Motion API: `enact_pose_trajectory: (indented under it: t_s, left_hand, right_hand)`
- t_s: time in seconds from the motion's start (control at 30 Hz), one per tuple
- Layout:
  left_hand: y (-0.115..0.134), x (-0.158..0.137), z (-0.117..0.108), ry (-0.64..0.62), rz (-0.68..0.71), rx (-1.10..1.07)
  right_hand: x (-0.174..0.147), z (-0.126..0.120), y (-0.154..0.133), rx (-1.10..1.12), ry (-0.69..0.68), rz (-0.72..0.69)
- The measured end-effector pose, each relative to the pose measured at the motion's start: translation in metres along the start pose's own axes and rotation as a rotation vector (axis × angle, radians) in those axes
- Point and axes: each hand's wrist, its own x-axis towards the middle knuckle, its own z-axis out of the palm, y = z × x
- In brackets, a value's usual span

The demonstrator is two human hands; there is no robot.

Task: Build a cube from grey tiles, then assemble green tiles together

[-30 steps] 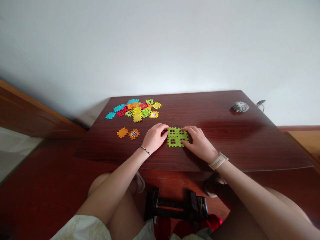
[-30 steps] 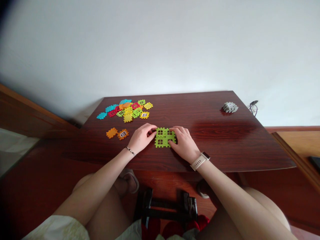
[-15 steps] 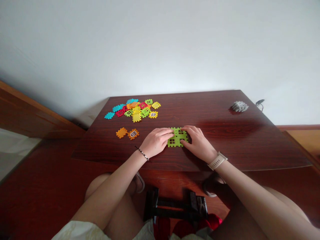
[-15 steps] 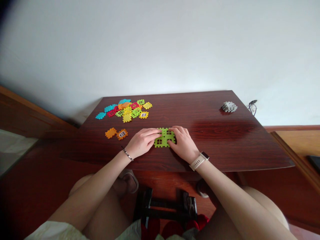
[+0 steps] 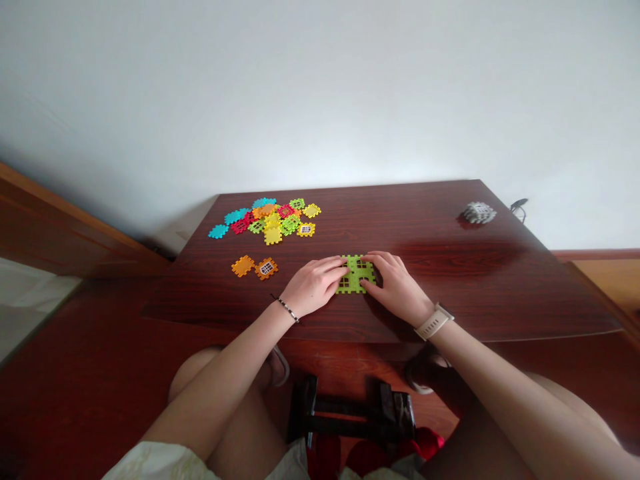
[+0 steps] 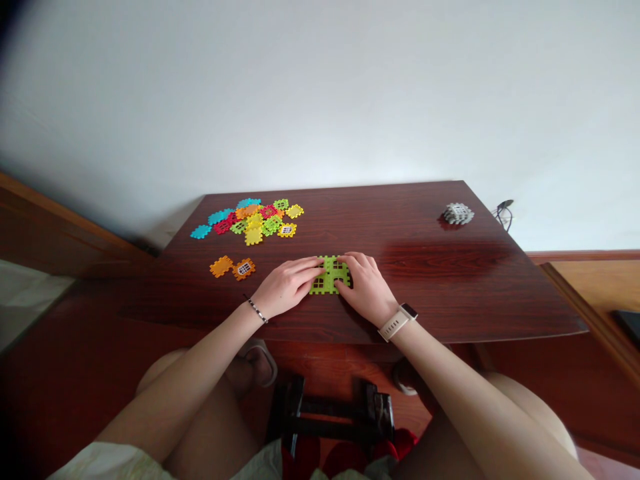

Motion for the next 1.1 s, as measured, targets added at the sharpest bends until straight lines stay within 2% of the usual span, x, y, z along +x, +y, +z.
enact_pose_trajectory:
  t_s: [0.83,1.1]
  left_hand:
    - [0.0007,0.0047,0.0053,-0.009,-0.028,-0.03]
    - [-0.0076,0.0024,-0.001,0.011,0.057,0.05]
  right_hand:
    - [0.0007,0.0041,0.0031,-0.035,0.013,0.006]
    - [0.0007,0.0024,0.001,-0.049,0.012,0.002]
